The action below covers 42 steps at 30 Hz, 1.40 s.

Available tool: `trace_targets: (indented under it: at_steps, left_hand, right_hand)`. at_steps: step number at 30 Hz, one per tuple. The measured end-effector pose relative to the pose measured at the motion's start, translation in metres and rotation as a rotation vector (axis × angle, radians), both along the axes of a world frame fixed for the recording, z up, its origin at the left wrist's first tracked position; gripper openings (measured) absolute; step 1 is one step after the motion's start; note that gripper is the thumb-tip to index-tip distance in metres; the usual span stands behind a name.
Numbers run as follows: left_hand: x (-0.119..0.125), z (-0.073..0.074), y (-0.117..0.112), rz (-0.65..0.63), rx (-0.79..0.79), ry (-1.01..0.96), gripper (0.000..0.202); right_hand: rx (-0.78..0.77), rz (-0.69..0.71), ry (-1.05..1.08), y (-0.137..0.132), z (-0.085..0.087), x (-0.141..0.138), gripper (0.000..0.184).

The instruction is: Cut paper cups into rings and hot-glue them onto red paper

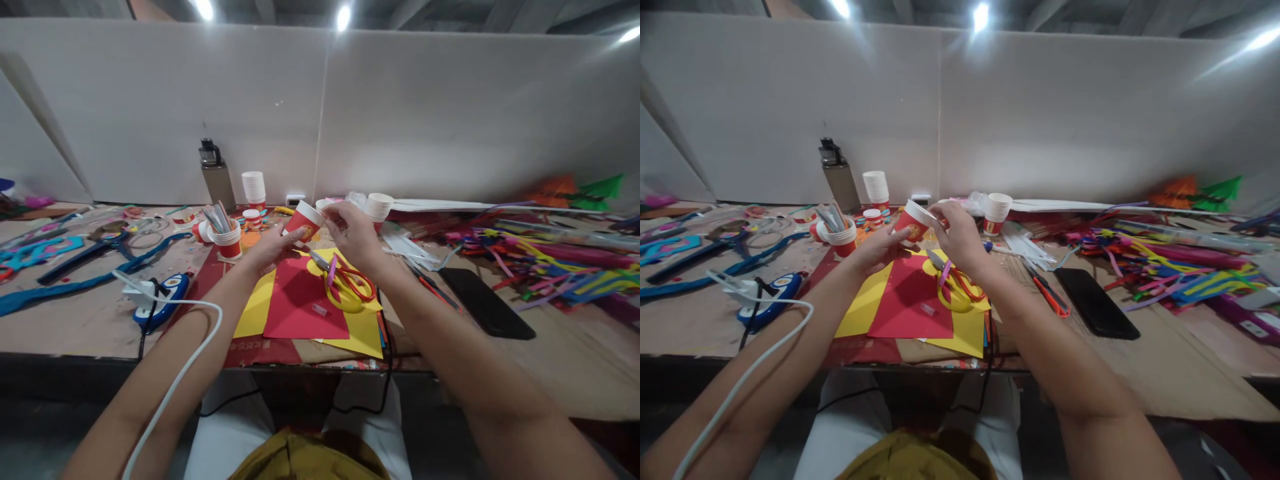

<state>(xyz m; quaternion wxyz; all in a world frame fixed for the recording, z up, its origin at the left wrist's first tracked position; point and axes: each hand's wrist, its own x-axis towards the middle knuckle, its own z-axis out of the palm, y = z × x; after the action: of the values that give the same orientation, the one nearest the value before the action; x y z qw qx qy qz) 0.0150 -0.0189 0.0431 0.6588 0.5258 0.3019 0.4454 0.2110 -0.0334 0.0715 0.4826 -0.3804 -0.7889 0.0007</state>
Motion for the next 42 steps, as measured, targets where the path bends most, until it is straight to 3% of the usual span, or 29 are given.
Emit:
trace_targets:
  at_steps: [3, 6, 9, 11, 14, 17, 21, 24, 27, 32, 34, 36, 40, 42]
  left_hand:
    - [-0.001, -0.004, 0.007, 0.143, -0.028, -0.013, 0.048]
    - [-0.003, -0.007, 0.012, 0.279, -0.041, -0.009, 0.046]
    - [-0.004, -0.009, 0.014, 0.313, -0.030, -0.011, 0.046]
    - [-0.005, -0.010, 0.014, 0.322, -0.006, 0.031, 0.044]
    - [-0.007, -0.013, 0.013, 0.398, 0.096, 0.246, 0.040]
    - [-0.009, -0.015, 0.013, 0.451, 0.195, 0.551, 0.037]
    - [-0.011, -0.015, 0.014, 0.383, 0.299, 0.998, 0.038]
    - [-0.012, -0.016, 0.015, 0.249, 0.289, 1.160, 0.039]
    - [-0.013, -0.018, 0.017, 0.211, 0.291, 1.130, 0.043]
    - [-0.012, -0.009, 0.014, 0.492, 0.489, 0.682, 0.043]
    - [-0.008, -0.001, 0.007, 0.447, 0.570, 0.477, 0.038]
    - [0.000, 0.005, -0.004, 0.311, 0.609, 0.402, 0.035]
    - [0.018, 0.000, -0.020, 0.157, 0.736, 0.549, 0.026]
    - [0.025, -0.009, -0.023, 0.193, 0.730, 0.584, 0.025]
  right_hand:
    - [-0.128, -0.034, 0.108, 0.001, -0.014, 0.013, 0.027]
    - [-0.214, 0.006, -0.141, 0.003, -0.030, 0.029, 0.017]
    - [-0.238, 0.084, -0.415, 0.007, -0.041, 0.039, 0.024]
    - [-0.246, 0.029, -0.480, 0.008, -0.043, 0.043, 0.024]
    - [-0.274, -0.119, -0.469, 0.006, -0.040, 0.043, 0.020]
    - [-0.384, -0.125, -0.528, 0.002, -0.039, 0.038, 0.022]
    - [-0.465, -0.030, -0.706, -0.004, -0.043, 0.031, 0.028]
    - [-0.440, -0.020, -0.785, -0.005, -0.046, 0.029, 0.024]
    - [-0.373, -0.011, -0.806, -0.005, -0.045, 0.029, 0.015]
    - [-0.174, -0.116, -0.680, -0.006, -0.039, 0.030, 0.016]
    - [-0.117, -0.171, -0.623, -0.009, -0.037, 0.029, 0.016]
    - [-0.102, -0.194, -0.619, -0.012, -0.036, 0.027, 0.017]
    - [-0.034, -0.182, -0.671, -0.019, -0.037, 0.021, 0.024]
    - [0.009, -0.180, -0.683, -0.021, -0.038, 0.017, 0.025]
